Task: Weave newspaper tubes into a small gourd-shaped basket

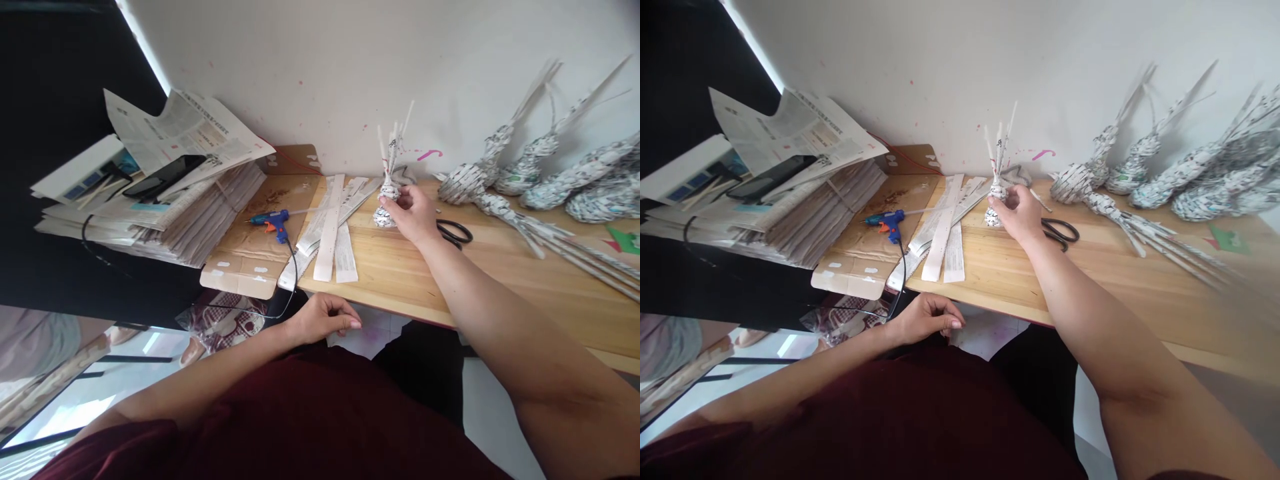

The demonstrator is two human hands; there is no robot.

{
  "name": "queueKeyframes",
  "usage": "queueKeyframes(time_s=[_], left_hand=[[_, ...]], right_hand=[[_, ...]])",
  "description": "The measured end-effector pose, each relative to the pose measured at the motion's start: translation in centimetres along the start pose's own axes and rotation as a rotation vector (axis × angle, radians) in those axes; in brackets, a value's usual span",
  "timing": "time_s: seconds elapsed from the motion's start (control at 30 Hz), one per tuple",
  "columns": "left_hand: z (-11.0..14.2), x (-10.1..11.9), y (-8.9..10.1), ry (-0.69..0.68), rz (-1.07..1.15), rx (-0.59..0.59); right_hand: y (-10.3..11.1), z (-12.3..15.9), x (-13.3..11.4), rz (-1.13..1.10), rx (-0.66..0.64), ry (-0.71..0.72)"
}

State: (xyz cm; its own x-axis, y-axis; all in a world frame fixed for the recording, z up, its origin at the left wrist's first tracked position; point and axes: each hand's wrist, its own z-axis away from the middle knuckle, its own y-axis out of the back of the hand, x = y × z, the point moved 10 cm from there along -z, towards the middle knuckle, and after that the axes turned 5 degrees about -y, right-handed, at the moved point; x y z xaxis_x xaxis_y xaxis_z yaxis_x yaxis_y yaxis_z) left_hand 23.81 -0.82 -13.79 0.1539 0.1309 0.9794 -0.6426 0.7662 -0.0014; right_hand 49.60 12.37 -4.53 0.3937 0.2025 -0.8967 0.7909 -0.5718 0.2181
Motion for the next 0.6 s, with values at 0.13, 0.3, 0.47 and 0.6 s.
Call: queueKeyframes(time_s=[0.13,0.3,0.47,0.6], left_hand=[[0.2,-1.0,0.1,0.054,-0.018,0.02],[0.4,-1.6,0.1,0.036,-0.128,0.021],[0.7,-2.8,-0.1,0.106,-0.034,0.01],[1.2,-2.8,-0.2,0.147,0.017,-0.003]], right_hand=[[0.0,0.0,0.0,0.009,-0.004,-0.013],[-0.1,0.3,-0.5,-0.011,-0.003,-0.02],[0.0,0.7,-1.2,0.044,-0.003,-0.009],[-0.2,0.7,-1.2,0.043,-0.025,-0.015]])
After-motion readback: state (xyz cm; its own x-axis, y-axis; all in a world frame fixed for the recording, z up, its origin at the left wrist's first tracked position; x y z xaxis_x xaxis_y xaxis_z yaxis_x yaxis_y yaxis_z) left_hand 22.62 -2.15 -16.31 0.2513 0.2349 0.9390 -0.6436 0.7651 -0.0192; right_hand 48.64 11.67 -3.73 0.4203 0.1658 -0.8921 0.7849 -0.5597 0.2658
